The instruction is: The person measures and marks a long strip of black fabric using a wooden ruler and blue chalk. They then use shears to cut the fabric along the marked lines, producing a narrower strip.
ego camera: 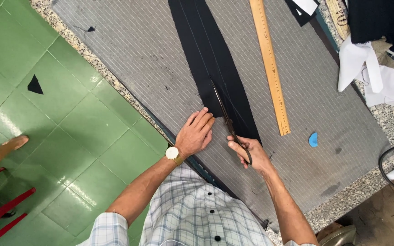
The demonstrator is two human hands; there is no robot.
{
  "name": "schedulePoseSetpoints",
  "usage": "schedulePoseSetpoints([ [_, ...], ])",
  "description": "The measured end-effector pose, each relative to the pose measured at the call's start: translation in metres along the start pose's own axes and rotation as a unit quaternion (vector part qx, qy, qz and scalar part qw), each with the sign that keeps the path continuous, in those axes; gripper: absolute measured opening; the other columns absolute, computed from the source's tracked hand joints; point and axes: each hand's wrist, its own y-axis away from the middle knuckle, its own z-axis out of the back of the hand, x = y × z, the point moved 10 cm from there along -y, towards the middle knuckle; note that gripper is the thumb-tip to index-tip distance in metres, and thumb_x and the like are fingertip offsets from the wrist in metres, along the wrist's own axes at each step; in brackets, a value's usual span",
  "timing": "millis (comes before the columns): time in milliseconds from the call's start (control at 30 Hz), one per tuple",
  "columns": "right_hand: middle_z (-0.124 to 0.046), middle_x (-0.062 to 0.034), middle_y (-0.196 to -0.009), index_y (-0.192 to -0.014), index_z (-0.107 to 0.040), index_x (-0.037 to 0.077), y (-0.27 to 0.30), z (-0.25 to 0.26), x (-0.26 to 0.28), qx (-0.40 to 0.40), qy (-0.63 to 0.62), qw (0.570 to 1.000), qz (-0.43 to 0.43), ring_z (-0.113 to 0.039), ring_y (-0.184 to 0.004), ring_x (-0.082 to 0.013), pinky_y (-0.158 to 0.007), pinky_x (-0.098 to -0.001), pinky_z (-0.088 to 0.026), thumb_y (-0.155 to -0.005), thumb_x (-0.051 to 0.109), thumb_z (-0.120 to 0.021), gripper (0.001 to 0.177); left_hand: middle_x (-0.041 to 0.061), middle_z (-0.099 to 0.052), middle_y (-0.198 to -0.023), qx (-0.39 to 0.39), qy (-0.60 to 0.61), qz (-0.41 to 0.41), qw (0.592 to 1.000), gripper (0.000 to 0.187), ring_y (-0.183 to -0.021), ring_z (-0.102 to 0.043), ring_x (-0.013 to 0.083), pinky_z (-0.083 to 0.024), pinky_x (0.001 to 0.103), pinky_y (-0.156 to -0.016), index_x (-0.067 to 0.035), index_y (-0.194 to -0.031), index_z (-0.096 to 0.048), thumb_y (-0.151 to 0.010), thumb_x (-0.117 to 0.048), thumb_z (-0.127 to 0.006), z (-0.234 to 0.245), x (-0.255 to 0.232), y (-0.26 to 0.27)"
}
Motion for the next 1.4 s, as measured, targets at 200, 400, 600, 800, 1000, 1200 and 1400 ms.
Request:
schedulePoseSetpoints([
  [200,-0.055,-0.0127,-0.044,-0.125,-0.068,-0.007,-0.013,0.003,-0.012,0.006,0.011,1.0,-0.002,-0.054,-0.037,-0.0164,-0.025,-0.0257,-0.044,-0.092,0.026,-0.075,0.047,0.017,-0.058,-0.137,0.01,-0.003,0.002,1.0,0.038,-0.143,-0.047,0.0323,-0.035,0.047,-0.119,-0.002,-0.131,-0.06,-0.1,-0.021,-0.051,0.002,-0.001,-0.001],
  [400,-0.056,-0.0113,-0.047,-0.127,-0.066,-0.008,-0.021,-0.01,0.031,0.012,0.009,1.0,0.005,-0.058,-0.041,-0.0165,-0.028,-0.0254,-0.048,-0.093,0.035,-0.075,0.055,0.016,-0.058,-0.136,0.015,-0.002,0.002,1.0,0.039,-0.143,-0.047,0.0319,-0.035,0.046,-0.12,-0.002,-0.132,-0.06,-0.099,-0.021,-0.051,0.004,-0.001,-0.001],
  [600,-0.053,-0.0101,-0.045,-0.124,-0.066,-0.009,-0.032,-0.011,0.024,0.004,0.0,1.0,-0.001,-0.053,-0.037,-0.0153,-0.025,-0.0232,-0.044,-0.092,0.025,-0.077,0.048,0.017,-0.057,-0.136,0.012,0.001,0.004,1.0,0.039,-0.143,-0.047,0.0319,-0.035,0.046,-0.12,-0.002,-0.132,-0.06,-0.098,-0.02,-0.052,0.003,0.0,-0.001],
  [800,-0.055,-0.0103,-0.048,-0.124,-0.067,-0.006,-0.039,-0.01,0.023,0.017,0.007,1.0,-0.011,-0.056,-0.04,-0.0156,-0.028,-0.024,-0.047,-0.093,0.031,-0.075,0.049,0.017,-0.057,-0.136,0.013,0.002,0.002,1.0,0.039,-0.143,-0.047,0.0323,-0.034,0.046,-0.12,-0.002,-0.132,-0.06,-0.098,-0.02,-0.053,0.002,0.001,0.0],
  [1000,-0.055,-0.0086,-0.051,-0.127,-0.066,-0.005,-0.051,-0.02,0.053,0.025,0.014,1.0,-0.004,-0.057,-0.044,-0.0152,-0.032,-0.0243,-0.049,-0.093,0.041,-0.074,0.057,0.017,-0.057,-0.136,0.015,0.007,-0.001,1.0,0.039,-0.143,-0.046,0.0328,-0.034,0.047,-0.12,-0.001,-0.132,-0.059,-0.099,-0.02,-0.051,0.0,0.002,0.0],
  [1200,-0.052,-0.0079,-0.048,-0.126,-0.067,-0.006,-0.054,-0.025,0.066,0.01,0.006,1.0,-0.002,-0.054,-0.04,-0.0146,-0.028,-0.0232,-0.045,-0.094,0.038,-0.075,0.055,0.017,-0.057,-0.135,0.018,0.008,0.003,1.0,0.039,-0.143,-0.047,0.0325,-0.033,0.046,-0.12,-0.002,-0.132,-0.059,-0.099,-0.021,-0.051,0.002,0.003,0.0],
  [1400,-0.052,-0.0076,-0.049,-0.121,-0.068,-0.007,-0.057,-0.023,0.067,0.015,0.018,1.0,-0.008,-0.054,-0.041,-0.014,-0.029,-0.0222,-0.045,-0.093,0.035,-0.075,0.051,0.018,-0.058,-0.135,0.017,0.014,0.001,1.0,0.038,-0.142,-0.047,0.0334,-0.034,0.047,-0.12,-0.001,-0.131,-0.059,-0.099,-0.02,-0.051,0.006,0.002,-0.002],
])
